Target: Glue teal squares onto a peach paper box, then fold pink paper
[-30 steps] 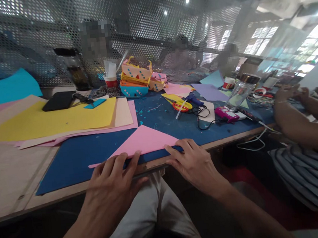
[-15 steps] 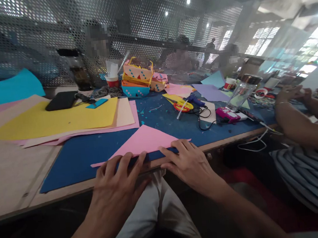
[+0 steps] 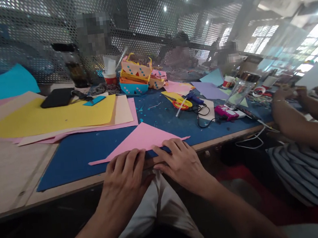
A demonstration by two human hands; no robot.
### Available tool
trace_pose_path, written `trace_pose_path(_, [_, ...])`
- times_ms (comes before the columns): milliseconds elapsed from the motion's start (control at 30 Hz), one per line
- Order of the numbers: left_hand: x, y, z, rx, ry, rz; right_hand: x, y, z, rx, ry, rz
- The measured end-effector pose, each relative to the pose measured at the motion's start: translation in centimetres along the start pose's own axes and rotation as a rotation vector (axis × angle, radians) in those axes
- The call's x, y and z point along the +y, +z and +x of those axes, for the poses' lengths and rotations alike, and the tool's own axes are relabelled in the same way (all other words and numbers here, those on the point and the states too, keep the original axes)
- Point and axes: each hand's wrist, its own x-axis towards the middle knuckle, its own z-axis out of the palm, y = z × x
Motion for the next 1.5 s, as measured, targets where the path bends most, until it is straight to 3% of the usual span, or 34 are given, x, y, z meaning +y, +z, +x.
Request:
trace_pose_path(500, [0.0,-0.5,0.5,-0.06,0.021,0.081,-1.1,0.2,0.5,-0.006,0.029,-0.066])
trace_pose_path(700, [-0.3,-0.9,0.3,-0.093,0.005,0.057,-0.2,0.8,-0.5,0.068,0.056,0.025])
trace_pose_path(1133, [-0.9,-0.7,-1.3,-0.118,-0.002,0.033,1.0,0.8,-1.4,0.08,0.098,0.088])
trace_pose_path(1500, [-1.4,-0.5,-2.0,-0.061,-0.003,0.025,1.6,1.2,-2.2,0.119,0.096,0.075])
